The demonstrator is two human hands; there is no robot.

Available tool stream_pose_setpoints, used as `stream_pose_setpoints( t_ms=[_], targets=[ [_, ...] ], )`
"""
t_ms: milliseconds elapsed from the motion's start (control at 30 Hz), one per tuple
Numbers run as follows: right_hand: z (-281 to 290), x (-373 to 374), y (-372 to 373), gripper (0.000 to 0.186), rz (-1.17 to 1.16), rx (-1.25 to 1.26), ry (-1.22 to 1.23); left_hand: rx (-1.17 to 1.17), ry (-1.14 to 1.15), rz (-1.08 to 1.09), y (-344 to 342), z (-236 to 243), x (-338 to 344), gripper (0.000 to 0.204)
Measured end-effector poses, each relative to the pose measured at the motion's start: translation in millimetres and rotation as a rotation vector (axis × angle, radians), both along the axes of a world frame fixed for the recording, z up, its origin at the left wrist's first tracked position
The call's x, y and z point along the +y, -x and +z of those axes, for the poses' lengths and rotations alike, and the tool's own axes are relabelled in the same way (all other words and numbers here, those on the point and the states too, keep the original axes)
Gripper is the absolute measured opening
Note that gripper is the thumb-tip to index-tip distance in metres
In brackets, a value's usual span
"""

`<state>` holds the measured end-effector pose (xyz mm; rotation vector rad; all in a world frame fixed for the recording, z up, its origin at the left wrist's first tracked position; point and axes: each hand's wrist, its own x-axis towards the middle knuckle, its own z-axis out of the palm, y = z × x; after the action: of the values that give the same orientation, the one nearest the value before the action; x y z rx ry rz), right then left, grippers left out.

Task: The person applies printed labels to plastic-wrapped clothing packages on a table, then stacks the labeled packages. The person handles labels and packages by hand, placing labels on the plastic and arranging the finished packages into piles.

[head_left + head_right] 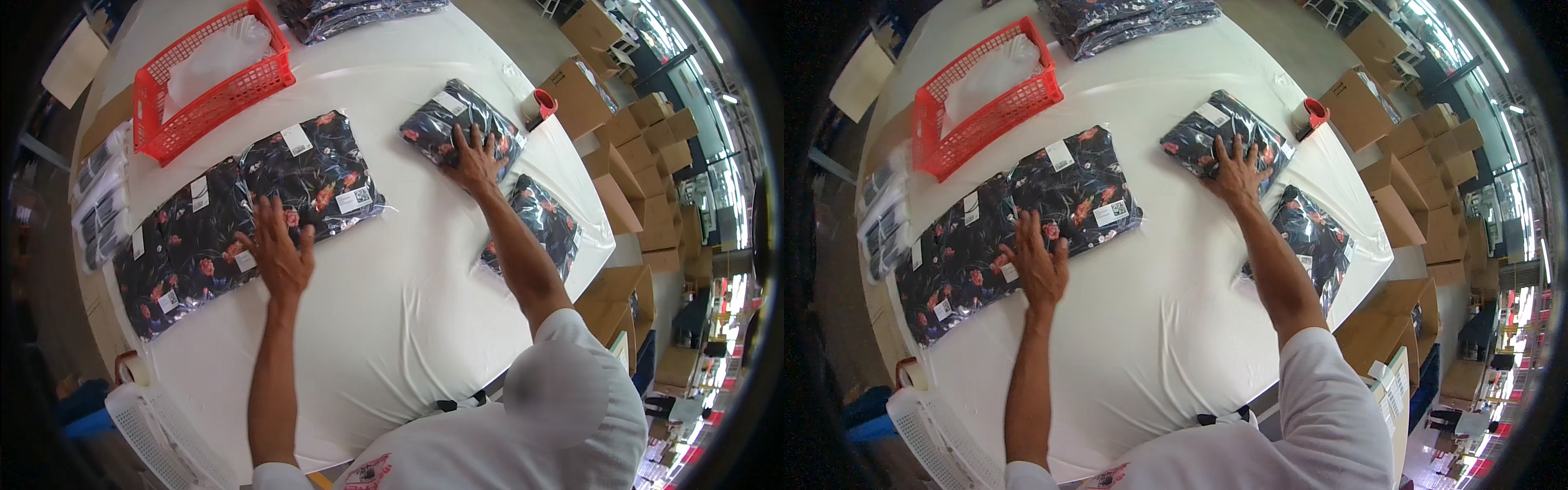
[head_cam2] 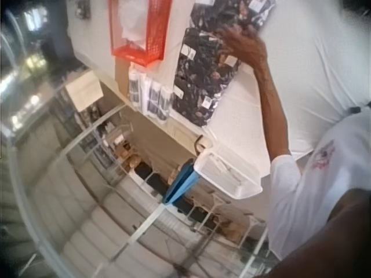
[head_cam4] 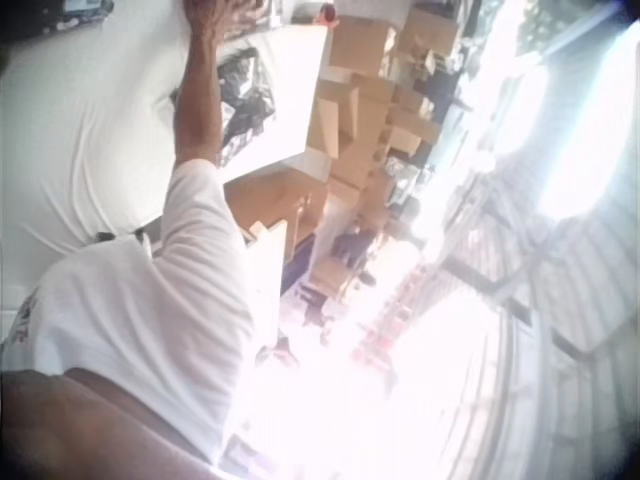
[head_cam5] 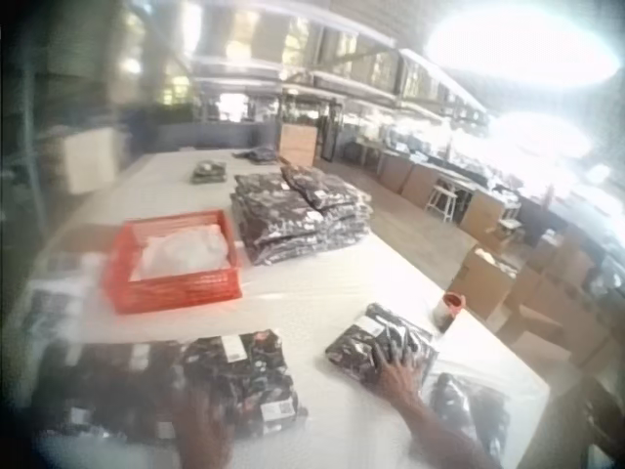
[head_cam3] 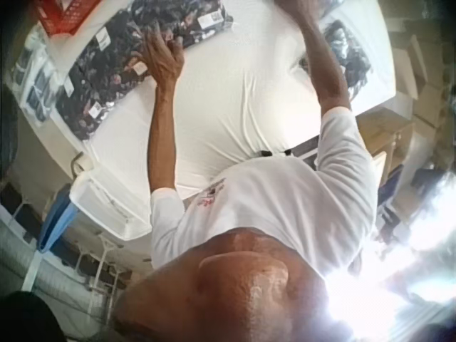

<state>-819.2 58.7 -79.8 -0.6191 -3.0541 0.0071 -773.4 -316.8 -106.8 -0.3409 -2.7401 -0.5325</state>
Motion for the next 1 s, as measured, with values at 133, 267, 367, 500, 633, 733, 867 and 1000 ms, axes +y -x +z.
stream_pose_setpoints(
  t_ms=[133, 267, 367, 500, 633, 733, 867, 1000],
  targets=[
    [-32, 42, -12, 0.058, 0.054, 0.189, 0.107, 0.006, -0.390, -0.035, -78, 5, 53, 0.065],
    [21, 31, -31, 0.040, 0.012, 0.249, 0.439, -0.371, -0.831, -0.078, -151, 17, 83, 0.068],
    [55, -15, -84, 0.042, 0.203, 0.269, 0.438, -0.657, -1.100, -0.090, -177, 25, 93, 0.071],
    [22, -90, -176, 0.054, 0.464, 0.260, 0.478, -0.903, -1.419, -0.019, -186, 24, 92, 0.069],
    [45, -178, -267, 0.059, 0.569, 0.003, 0.593, -0.841, -1.492, 0.042, -211, -7, 54, 0.052],
    [57, -183, -274, 0.060, 0.331, -0.140, 1.064, -0.795, -1.306, 0.424, -233, -9, 11, 0.042],
    [3, -152, -256, 0.073, 0.274, 0.162, 0.406, -0.699, -1.298, 0.393, -250, -24, -36, 0.037],
    [-38, -154, -265, 0.066, 0.134, -0.198, 1.009, -0.613, -1.281, 0.462, -254, -15, -80, 0.033]
  ],
)
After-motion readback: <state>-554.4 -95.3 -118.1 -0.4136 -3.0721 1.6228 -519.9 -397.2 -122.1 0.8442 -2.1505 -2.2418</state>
